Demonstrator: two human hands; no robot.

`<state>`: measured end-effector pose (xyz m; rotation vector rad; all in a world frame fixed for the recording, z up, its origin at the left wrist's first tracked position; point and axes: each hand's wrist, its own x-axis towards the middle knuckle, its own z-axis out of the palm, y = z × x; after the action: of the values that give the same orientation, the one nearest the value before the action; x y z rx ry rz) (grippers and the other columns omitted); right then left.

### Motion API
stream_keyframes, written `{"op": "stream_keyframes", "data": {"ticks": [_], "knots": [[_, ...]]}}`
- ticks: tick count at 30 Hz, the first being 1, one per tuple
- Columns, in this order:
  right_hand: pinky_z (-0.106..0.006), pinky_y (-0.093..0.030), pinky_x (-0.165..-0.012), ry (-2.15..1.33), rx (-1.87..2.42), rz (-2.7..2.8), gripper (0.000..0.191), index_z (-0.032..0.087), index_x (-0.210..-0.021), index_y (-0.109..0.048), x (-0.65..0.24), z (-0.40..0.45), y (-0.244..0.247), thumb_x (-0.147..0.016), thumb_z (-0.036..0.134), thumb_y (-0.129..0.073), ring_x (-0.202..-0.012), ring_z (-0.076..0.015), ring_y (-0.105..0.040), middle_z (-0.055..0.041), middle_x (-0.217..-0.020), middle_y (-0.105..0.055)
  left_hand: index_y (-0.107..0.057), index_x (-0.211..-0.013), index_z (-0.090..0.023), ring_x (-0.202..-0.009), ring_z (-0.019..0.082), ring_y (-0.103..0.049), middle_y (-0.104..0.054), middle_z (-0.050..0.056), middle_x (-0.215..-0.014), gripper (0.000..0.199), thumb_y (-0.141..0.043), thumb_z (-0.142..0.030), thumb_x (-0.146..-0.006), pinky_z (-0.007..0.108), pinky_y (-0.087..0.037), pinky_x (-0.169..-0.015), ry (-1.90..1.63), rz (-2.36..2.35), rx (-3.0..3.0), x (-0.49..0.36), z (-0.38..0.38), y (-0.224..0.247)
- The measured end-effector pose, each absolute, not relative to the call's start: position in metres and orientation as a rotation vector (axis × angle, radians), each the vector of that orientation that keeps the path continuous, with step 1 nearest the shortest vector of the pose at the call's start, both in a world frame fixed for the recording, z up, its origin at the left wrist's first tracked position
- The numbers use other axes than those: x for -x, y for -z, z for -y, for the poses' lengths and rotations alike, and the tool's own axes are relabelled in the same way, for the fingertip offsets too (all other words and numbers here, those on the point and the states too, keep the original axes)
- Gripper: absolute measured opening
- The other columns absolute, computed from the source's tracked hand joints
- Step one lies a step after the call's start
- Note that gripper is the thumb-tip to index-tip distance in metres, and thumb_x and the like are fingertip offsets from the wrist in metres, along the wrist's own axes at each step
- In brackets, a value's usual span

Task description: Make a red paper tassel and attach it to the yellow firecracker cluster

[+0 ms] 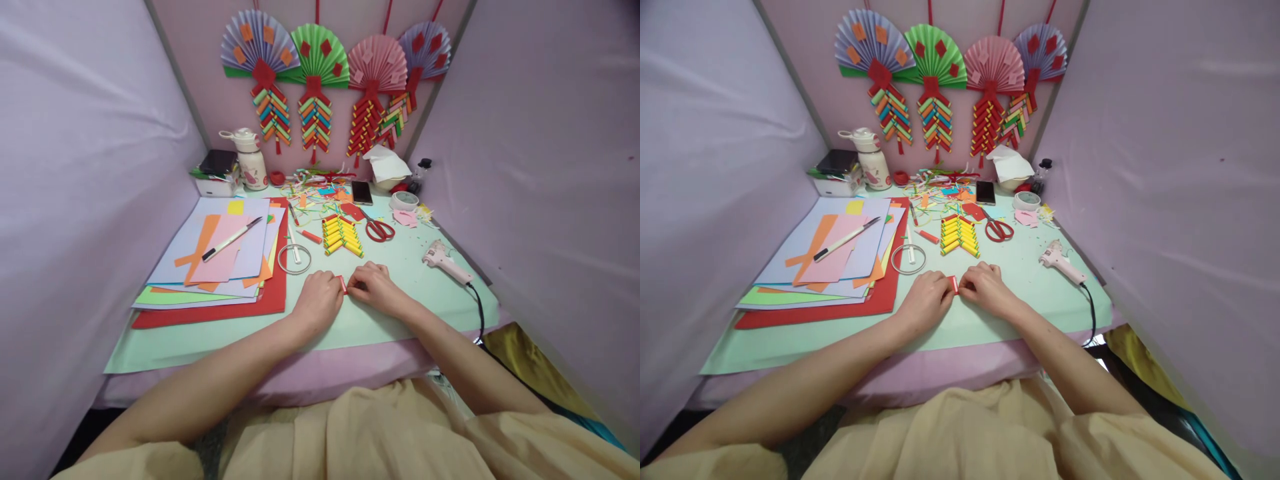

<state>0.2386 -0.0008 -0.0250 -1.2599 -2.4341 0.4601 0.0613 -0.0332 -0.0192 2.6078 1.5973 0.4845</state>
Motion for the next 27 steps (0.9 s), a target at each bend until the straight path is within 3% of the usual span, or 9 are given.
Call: {"op": "stream_keyframes", "data": {"ticks": [14,27], "knots": [[-0.036,-0.027,-0.084,-0.374,1.068,2.391,0.013,0.024,-0.086,-0.065,-0.255,0.011,0.022,-0.091,0.031,-0.055,-0.092,-0.0181,-0.05,-0.0025,-0.088,-0.066,-0.066,-0.085,-0.015,-0.085,0.021,-0.053,-0.062,0.008,-0.087,0.016,-0.05,-0.017,-0.089,0.035,-0.04,-0.078,-0.538,-1.476,-2.697,-0.059,0.039,0.019],[-0.035,-0.026,-0.082,-0.268,1.043,2.566,0.015,0.022,-0.083,-0.063,-0.246,0.004,0.02,-0.092,0.027,-0.052,-0.091,-0.0166,-0.049,-0.0015,-0.083,-0.064,-0.065,-0.083,-0.014,-0.084,0.021,-0.054,-0.063,0.008,-0.086,0.018,-0.049,-0.018,-0.091,0.035,-0.04,-0.079,-0.543,-1.495,-2.658,-0.06,0.038,0.018]]}}
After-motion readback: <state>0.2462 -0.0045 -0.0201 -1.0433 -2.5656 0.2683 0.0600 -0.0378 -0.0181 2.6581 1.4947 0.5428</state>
